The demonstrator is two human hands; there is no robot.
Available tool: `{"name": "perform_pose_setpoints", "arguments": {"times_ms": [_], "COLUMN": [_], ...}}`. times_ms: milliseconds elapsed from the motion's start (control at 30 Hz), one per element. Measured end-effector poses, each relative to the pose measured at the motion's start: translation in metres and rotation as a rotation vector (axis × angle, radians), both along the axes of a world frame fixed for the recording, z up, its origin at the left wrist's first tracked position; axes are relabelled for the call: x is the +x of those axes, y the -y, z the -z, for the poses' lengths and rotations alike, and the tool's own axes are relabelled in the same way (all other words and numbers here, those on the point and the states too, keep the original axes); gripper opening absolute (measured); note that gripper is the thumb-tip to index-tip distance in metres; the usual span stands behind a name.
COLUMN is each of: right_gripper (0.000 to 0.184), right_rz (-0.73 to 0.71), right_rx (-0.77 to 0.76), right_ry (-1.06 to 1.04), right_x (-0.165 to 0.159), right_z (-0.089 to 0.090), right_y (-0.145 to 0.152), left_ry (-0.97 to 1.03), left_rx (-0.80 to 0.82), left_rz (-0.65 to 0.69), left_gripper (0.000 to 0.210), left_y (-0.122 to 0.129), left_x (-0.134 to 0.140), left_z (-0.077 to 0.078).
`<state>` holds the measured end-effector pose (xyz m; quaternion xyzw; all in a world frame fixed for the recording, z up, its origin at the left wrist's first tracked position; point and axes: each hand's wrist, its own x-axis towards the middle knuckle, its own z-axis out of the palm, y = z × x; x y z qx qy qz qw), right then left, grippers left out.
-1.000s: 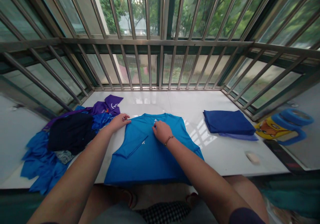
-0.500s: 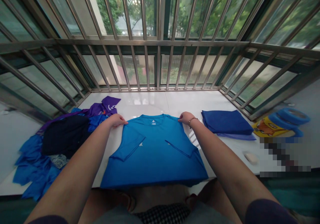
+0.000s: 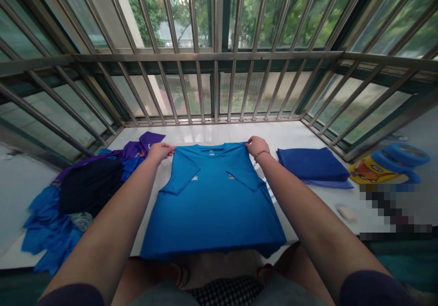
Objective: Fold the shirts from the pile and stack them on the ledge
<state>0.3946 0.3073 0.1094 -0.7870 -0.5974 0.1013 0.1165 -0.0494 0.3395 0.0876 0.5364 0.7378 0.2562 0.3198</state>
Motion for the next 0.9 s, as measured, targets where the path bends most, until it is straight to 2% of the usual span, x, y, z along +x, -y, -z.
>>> {"name": "perform_pose_setpoints", "arguments": {"times_ms": [100,167,233,333,400,500,600,767,900], "right_gripper": [0.025,0.022,0.017,0.015,0.016,0.021,0.026,0.027,0.033], "right_rz": [-0.017,-0.065,-0.145,-0.272,-0.341,-0.473,-0.468,-0.315,-0.407], "right_rx": [0.063,0.122,0.195,0.232,0.158,0.079,0.102,0.165,0.200], "right_ry": [-0.059,-0.156,-0.241,-0.202,-0.143,-0.069,0.001,-0.044,0.059], "right_x": [0.005,0.011,0.020,0.032,0.037,0.040,0.041,0.028,0.003], "right_z": [-0.021,-0.027,-0.022,0.004,0.029,0.063,0.077,0.071,0.072], "right_y": [0.020,0.047,0.086,0.156,0.201,0.248,0.263,0.251,0.244], "left_ry": [0.122,0.203,0.214,0.107,0.048,0.024,0.004,-0.178,-0.265], "left_rx": [0.137,0.225,0.270,0.218,0.147,0.064,0.059,0.121,0.107], "left_rz": [-0.032,-0.004,0.060,0.160,0.234,0.338,0.354,0.227,0.173], "left_gripper": [0.046,0.046,0.047,0.045,0.043,0.040,0.040,0.041,0.038], "left_y": [0.022,0.053,0.094,0.160,0.197,0.232,0.243,0.228,0.211], "left_x": [-0.003,-0.012,-0.023,-0.039,-0.044,-0.045,-0.044,-0.038,-0.026], "left_z": [-0.013,-0.018,-0.015,0.001,0.015,0.029,0.032,0.038,0.052]}}
